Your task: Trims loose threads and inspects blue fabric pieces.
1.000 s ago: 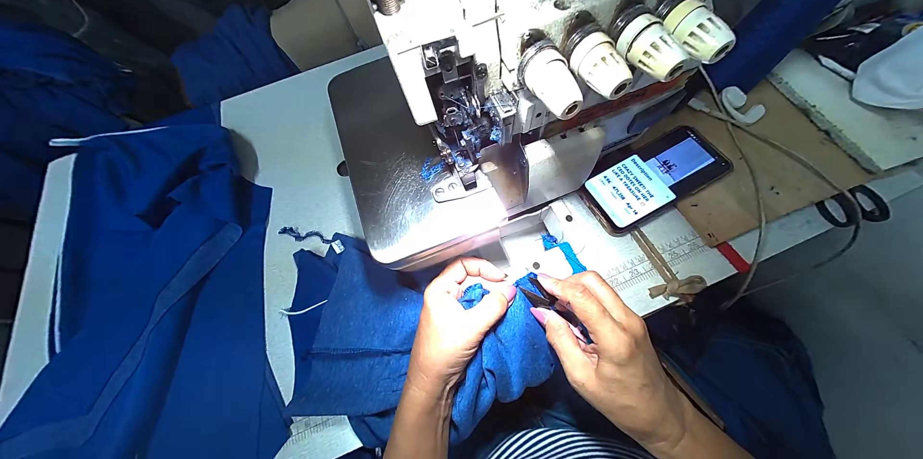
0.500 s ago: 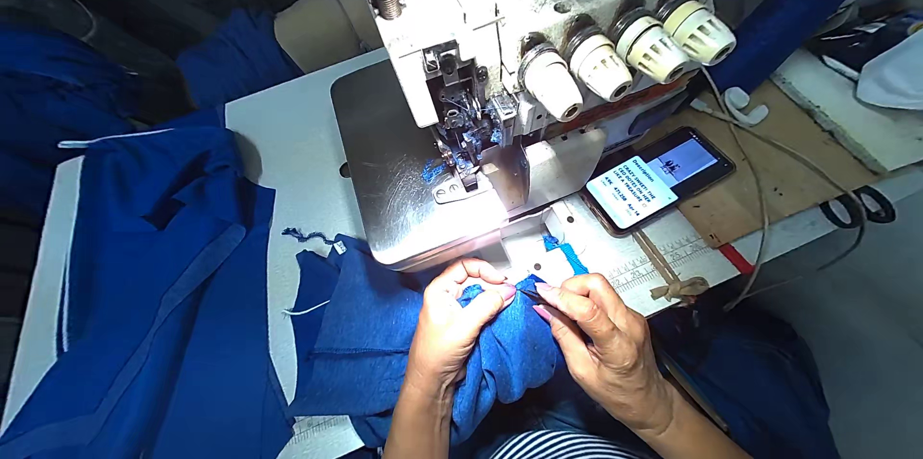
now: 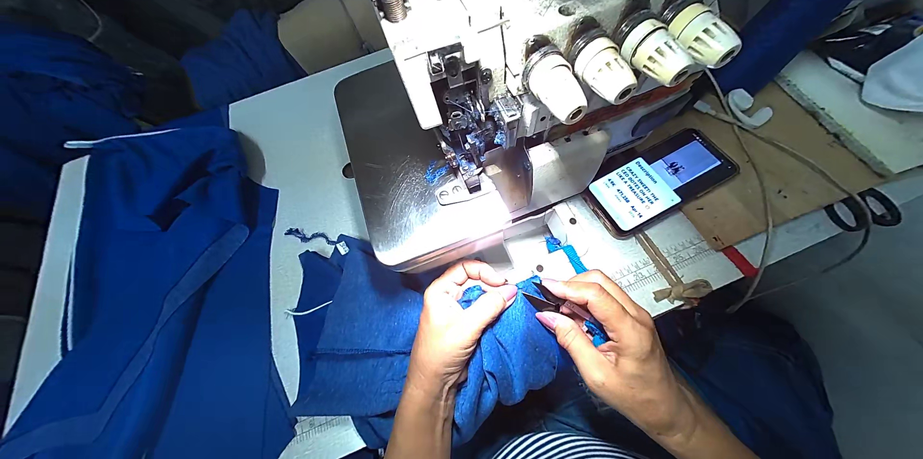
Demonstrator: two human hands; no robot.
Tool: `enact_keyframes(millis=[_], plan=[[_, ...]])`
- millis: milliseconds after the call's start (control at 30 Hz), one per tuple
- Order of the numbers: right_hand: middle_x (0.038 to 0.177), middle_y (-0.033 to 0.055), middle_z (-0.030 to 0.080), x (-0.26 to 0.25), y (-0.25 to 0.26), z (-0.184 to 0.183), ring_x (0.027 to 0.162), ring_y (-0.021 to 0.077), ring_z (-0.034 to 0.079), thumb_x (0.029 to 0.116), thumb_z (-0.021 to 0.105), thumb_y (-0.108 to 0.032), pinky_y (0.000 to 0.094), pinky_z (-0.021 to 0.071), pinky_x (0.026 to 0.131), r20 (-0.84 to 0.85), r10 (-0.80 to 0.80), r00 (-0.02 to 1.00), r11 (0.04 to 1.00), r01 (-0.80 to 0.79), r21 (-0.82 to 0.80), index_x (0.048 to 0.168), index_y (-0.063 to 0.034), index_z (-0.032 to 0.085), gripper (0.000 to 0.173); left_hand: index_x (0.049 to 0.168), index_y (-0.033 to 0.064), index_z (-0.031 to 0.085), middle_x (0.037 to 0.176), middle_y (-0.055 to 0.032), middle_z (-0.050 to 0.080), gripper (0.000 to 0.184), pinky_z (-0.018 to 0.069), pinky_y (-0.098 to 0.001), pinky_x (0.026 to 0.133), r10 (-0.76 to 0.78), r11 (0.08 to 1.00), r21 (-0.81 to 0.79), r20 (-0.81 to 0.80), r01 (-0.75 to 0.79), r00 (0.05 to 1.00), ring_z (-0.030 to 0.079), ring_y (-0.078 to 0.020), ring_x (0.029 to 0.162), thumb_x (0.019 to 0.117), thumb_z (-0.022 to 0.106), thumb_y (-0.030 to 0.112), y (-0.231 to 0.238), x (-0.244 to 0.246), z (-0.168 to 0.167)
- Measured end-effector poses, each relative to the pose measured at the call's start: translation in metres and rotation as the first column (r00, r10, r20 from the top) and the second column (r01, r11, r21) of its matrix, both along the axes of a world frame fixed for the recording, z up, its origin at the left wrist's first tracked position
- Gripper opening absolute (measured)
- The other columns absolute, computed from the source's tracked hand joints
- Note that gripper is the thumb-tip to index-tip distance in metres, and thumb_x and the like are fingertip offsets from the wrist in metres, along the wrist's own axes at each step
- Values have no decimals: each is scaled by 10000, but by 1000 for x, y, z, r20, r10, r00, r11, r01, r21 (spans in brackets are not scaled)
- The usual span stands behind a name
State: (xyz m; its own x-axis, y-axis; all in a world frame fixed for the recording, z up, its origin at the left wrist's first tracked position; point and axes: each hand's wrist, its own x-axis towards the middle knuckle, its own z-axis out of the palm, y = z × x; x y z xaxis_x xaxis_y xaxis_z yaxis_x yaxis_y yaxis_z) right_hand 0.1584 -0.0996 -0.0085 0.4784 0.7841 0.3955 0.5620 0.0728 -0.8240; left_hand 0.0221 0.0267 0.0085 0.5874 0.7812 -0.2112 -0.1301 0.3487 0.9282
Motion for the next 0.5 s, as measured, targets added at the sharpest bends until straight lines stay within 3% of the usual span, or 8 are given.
enact_keyframes(millis=[500], plan=[[976, -5, 646, -3, 2, -1, 843, 0, 610, 918, 691, -141, 124, 537, 733, 2, -20, 1000, 1000, 20, 15, 1130, -65, 723, 228, 898, 73, 724, 840, -76, 714, 158, 588, -221, 672, -9, 999, 33, -21, 10, 1000, 691, -99, 741, 799, 736, -50, 0, 0, 0]])
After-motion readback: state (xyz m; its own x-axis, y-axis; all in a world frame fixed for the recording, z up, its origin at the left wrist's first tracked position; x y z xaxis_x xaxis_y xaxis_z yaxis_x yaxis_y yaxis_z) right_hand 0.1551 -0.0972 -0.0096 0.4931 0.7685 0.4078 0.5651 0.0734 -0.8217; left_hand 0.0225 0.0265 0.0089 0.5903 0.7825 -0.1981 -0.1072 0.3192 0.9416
